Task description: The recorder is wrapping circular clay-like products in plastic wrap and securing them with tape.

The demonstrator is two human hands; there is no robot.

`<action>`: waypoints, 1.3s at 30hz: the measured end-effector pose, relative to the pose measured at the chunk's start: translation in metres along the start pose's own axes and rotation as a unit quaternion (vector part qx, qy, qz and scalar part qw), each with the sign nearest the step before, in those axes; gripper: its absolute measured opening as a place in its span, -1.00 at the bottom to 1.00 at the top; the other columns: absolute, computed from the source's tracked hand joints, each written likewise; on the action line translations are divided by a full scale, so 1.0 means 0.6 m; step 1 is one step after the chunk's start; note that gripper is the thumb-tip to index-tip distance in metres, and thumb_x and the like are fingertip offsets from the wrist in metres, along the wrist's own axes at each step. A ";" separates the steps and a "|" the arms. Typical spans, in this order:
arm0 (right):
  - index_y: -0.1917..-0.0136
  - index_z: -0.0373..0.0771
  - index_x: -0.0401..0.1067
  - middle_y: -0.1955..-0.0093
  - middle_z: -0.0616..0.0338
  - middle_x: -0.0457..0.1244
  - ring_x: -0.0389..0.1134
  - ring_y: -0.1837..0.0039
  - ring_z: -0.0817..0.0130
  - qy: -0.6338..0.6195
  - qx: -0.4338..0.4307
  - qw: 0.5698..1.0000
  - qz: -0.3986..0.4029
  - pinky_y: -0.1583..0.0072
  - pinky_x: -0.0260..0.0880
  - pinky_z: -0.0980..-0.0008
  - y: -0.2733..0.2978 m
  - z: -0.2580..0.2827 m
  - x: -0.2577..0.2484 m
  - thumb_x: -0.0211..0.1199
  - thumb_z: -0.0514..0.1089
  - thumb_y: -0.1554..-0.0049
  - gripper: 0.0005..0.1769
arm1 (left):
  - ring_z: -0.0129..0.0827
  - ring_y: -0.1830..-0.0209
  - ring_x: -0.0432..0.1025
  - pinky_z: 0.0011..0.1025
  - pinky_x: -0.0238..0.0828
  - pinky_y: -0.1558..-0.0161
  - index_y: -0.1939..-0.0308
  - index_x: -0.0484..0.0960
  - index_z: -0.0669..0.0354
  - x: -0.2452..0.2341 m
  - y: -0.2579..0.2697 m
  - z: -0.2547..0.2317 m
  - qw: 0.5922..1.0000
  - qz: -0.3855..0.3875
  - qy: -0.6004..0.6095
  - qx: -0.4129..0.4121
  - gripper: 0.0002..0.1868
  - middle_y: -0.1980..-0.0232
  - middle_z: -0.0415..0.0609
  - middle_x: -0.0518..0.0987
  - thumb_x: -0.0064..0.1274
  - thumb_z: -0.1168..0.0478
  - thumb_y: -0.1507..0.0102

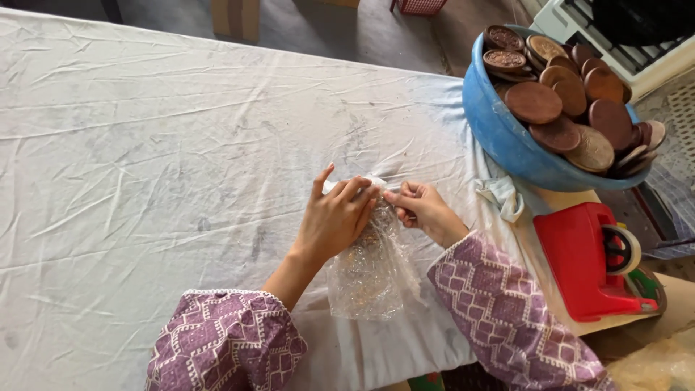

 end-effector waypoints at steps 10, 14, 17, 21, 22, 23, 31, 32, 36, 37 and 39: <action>0.31 0.00 0.19 0.35 0.39 0.31 0.32 0.33 0.62 -0.057 0.012 0.997 0.051 0.27 0.34 0.57 0.021 -0.024 -0.003 0.33 -0.15 -0.16 -0.65 | -0.48 -0.08 0.49 -0.06 -0.12 -0.53 -0.10 0.71 -0.04 -0.004 0.002 -0.003 1.000 0.001 0.018 -0.007 -0.71 -0.06 -0.25 0.63 -0.09 0.08 -0.44; 0.24 0.00 0.27 0.30 0.38 0.34 0.35 0.27 0.61 -0.067 0.038 0.992 0.105 0.20 0.40 0.57 0.017 -0.016 -0.003 0.32 -0.15 -0.13 -0.78 | -0.47 -0.07 0.49 -0.07 -0.11 -0.53 -0.11 0.71 -0.03 -0.010 -0.002 -0.001 1.000 -0.012 0.021 -0.001 -0.71 -0.06 -0.24 0.63 -0.09 0.09 -0.43; 0.16 -0.03 0.37 0.31 0.39 0.33 0.35 0.28 0.61 -0.102 0.087 0.985 0.105 0.20 0.41 0.56 0.006 -0.037 0.003 0.24 -0.02 -0.13 -0.88 | -0.45 -0.07 0.49 -0.08 -0.12 -0.53 -0.10 0.71 -0.03 -0.008 0.001 -0.001 0.999 -0.010 0.036 -0.002 -0.71 -0.06 -0.24 0.63 -0.09 0.10 -0.43; 0.15 -0.07 0.40 0.42 0.41 0.25 0.25 0.41 0.63 -0.055 0.070 0.992 0.089 0.33 0.32 0.59 -0.026 -0.057 -0.005 0.24 0.10 -0.21 -0.75 | -0.46 -0.08 0.50 -0.08 -0.13 -0.53 -0.09 0.71 -0.03 -0.003 0.000 0.001 0.999 0.004 0.034 -0.002 -0.71 -0.05 -0.24 0.62 -0.10 0.09 -0.44; 0.17 -0.08 0.38 0.43 0.41 0.23 0.22 0.43 0.64 -0.029 0.055 0.993 0.097 0.36 0.29 0.59 -0.035 -0.060 -0.010 0.26 0.09 -0.24 -0.73 | -0.46 -0.08 0.50 -0.07 -0.14 -0.53 -0.09 0.71 -0.03 -0.002 -0.002 0.001 0.999 0.008 0.034 -0.002 -0.71 -0.05 -0.25 0.62 -0.10 0.09 -0.44; 0.17 -0.08 0.38 0.43 0.41 0.23 0.22 0.43 0.64 -0.030 0.057 0.993 0.095 0.36 0.29 0.59 -0.027 -0.054 -0.008 0.26 0.09 -0.24 -0.73 | -0.46 -0.08 0.50 -0.07 -0.14 -0.53 -0.09 0.71 -0.03 -0.002 -0.001 0.001 0.999 0.010 0.036 -0.002 -0.71 -0.05 -0.25 0.62 -0.10 0.09 -0.44; 0.06 -0.23 0.19 0.30 0.15 0.27 0.37 0.26 0.33 0.169 0.022 0.891 0.420 0.26 0.38 0.49 0.072 -0.022 -0.044 0.41 -0.17 -0.21 -0.65 | -0.40 -0.12 0.50 -0.14 -0.06 -0.46 -0.24 0.61 -0.03 0.007 0.008 0.006 0.998 0.002 0.055 0.011 -0.56 -0.14 -0.21 0.62 -0.19 -0.11 -0.46; 0.06 -0.23 0.19 0.30 0.15 0.27 0.37 0.26 0.33 0.169 0.019 0.890 0.424 0.26 0.38 0.49 0.104 0.001 -0.064 0.41 -0.17 -0.21 -0.65 | -0.40 -0.12 0.50 -0.14 -0.06 -0.46 -0.24 0.61 -0.03 0.010 0.011 0.012 0.999 0.002 0.050 0.010 -0.56 -0.14 -0.21 0.62 -0.19 -0.11 -0.46; 0.03 -0.27 0.44 0.00 -0.07 0.34 0.44 0.07 0.39 -0.143 -0.624 0.667 0.381 0.08 0.46 0.35 0.273 0.250 -0.187 0.38 0.16 -0.20 -0.56 | -0.40 -0.04 0.49 -0.21 0.07 -0.37 -0.44 0.45 0.10 0.001 0.001 0.003 0.992 0.030 0.121 -0.003 -0.38 -0.23 -0.09 0.59 -0.23 -0.18 -0.45; -0.02 -0.36 0.46 0.08 -0.07 0.40 0.45 0.15 0.33 -0.376 -0.499 0.550 0.554 0.13 0.42 0.34 0.278 0.293 -0.204 0.46 0.20 -0.15 -0.44 | -0.42 0.02 0.49 -0.19 0.10 -0.36 -0.46 0.42 0.13 -0.015 -0.003 0.004 0.988 0.029 0.149 -0.016 -0.36 -0.26 -0.05 0.58 -0.24 -0.18 -0.45; 0.01 -0.27 0.45 0.10 0.09 0.38 0.42 0.09 0.41 -0.466 -0.401 0.608 0.503 0.05 0.43 0.38 0.217 0.263 -0.203 0.27 0.14 -0.26 -0.60 | -0.37 -0.04 0.47 -0.17 0.13 -0.37 -0.42 0.44 0.09 -0.059 -0.008 -0.008 0.986 0.007 0.162 -0.024 -0.43 -0.29 -0.04 0.58 -0.21 -0.14 -0.46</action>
Point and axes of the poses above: each hand's wrist, its own y-axis away from the middle knuckle, its own x-axis out of the palm, z = x × y, the point moved 7 cm from there along -y, towards the middle knuckle
